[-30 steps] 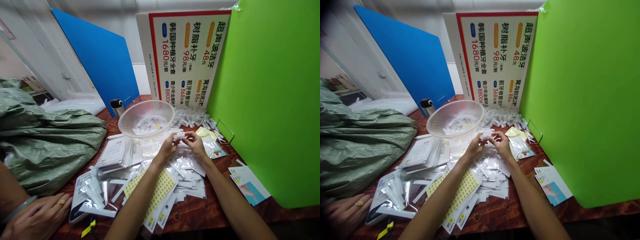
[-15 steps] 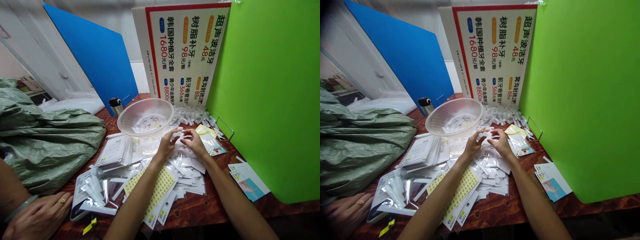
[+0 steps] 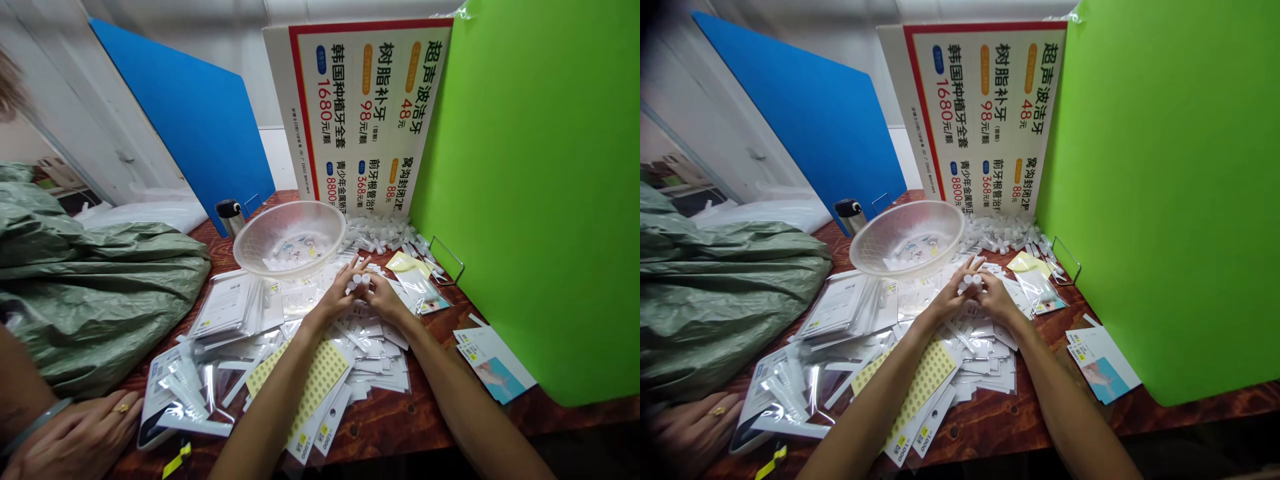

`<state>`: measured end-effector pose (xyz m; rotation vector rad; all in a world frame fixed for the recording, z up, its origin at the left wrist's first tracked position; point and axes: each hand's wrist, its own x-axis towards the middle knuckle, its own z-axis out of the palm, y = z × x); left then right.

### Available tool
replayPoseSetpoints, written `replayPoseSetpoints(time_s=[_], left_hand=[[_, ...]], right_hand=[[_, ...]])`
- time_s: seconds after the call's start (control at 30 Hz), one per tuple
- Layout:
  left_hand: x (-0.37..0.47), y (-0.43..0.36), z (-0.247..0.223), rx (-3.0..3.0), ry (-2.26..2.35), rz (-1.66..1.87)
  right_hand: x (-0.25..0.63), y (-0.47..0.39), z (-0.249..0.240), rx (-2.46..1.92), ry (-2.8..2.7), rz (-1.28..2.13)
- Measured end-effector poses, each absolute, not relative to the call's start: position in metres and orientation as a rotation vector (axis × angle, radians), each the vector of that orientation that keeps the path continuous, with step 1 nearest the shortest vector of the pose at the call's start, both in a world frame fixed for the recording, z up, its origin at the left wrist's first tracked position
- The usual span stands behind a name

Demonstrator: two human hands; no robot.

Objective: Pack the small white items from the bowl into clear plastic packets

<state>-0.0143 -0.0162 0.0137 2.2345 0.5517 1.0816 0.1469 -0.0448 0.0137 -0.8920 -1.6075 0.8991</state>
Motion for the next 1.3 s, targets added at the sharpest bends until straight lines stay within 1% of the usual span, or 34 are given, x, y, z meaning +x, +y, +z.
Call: replayPoseSetpoints(time_s=[0.17, 0.3, 0.5, 0.67, 0.8, 1.0, 1.07, 1.17, 1.3], left_hand=[[-0.015, -0.019, 0.016, 2.009, 0.524, 1.058], [-0.015, -0.020, 0.017, 1.977, 0.552, 1.098], [-0.014, -0.016, 0.011, 2.060, 0.491, 1.285], [-0.012, -0.017, 0.007, 2.304, 0.451, 1.327], [-0.008, -0.018, 0.006, 2.370, 0.397, 1.422], [-0.010, -0.020, 0.008, 2.517, 0.426, 1.407], [-0.012, -0.021, 0.010, 2.553, 0.433, 1.346], [-0.014, -0.023, 0.014, 2.517, 0.549, 1.331], [-0.012, -0.023, 0.015, 2.426, 0.798, 1.400]], right_hand=[[0.143, -0.047, 0.012, -1.016, -1.616, 0.826], [0.144, -0.047, 0.008, -1.065, -1.590, 0.781], [0.145, -0.045, 0.007, -1.060, -1.612, 0.755], [0.144, -0.047, 0.004, -1.016, -1.641, 0.858], [0.142, -0.046, -0.002, -1.048, -1.627, 0.916], [0.139, -0.046, 0.000, -1.052, -1.629, 0.896], [0.146, -0.045, 0.006, -1.078, -1.613, 0.854], [0.166, -0.040, 0.014, -1.149, -1.470, 0.698], [0.195, -0.032, 0.013, -1.457, -1.351, 0.515]])
